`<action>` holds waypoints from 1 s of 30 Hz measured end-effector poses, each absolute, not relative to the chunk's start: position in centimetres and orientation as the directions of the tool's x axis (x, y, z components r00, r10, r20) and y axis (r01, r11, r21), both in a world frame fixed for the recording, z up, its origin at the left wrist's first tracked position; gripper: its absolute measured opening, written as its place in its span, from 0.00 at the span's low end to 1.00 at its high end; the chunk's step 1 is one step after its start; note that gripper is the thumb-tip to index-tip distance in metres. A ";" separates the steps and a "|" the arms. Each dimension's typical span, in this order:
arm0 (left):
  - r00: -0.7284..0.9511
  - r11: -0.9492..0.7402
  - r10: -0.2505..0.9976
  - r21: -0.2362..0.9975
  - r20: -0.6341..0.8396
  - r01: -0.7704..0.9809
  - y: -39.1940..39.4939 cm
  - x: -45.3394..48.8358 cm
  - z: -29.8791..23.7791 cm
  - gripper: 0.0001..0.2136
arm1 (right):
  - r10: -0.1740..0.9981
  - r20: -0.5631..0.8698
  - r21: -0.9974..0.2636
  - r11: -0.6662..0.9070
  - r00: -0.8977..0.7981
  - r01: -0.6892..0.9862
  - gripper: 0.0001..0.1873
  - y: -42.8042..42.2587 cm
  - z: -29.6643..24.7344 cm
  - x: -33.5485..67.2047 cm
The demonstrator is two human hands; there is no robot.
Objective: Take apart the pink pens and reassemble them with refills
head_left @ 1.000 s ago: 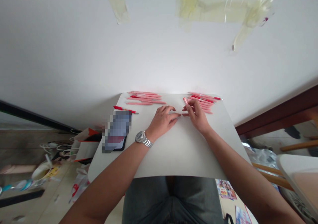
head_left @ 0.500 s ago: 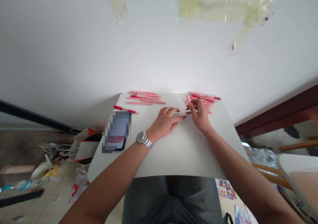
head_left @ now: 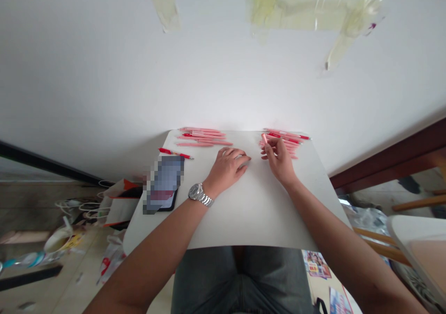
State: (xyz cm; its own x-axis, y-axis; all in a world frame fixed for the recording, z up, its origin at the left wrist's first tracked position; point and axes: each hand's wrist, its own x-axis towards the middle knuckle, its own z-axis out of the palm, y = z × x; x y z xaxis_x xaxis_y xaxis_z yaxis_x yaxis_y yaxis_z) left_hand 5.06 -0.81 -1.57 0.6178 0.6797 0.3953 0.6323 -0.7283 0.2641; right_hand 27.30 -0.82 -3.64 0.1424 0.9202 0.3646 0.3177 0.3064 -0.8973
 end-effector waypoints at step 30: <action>0.578 -0.706 0.704 0.313 0.414 0.636 -1.0 5.1 -1.6 0.02 | 0.920 0.367 -0.890 0.303 0.140 0.342 0.17 -1.2 -3.3 26.9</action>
State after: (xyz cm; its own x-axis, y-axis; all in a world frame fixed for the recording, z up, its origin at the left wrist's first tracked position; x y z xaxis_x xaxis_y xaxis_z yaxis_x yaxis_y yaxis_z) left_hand 5.09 -0.97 -1.61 0.5778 0.7037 0.4135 0.6355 -0.7058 0.3131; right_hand 26.94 -1.16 -3.25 0.1397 0.9198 0.3666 0.3415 0.3027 -0.8898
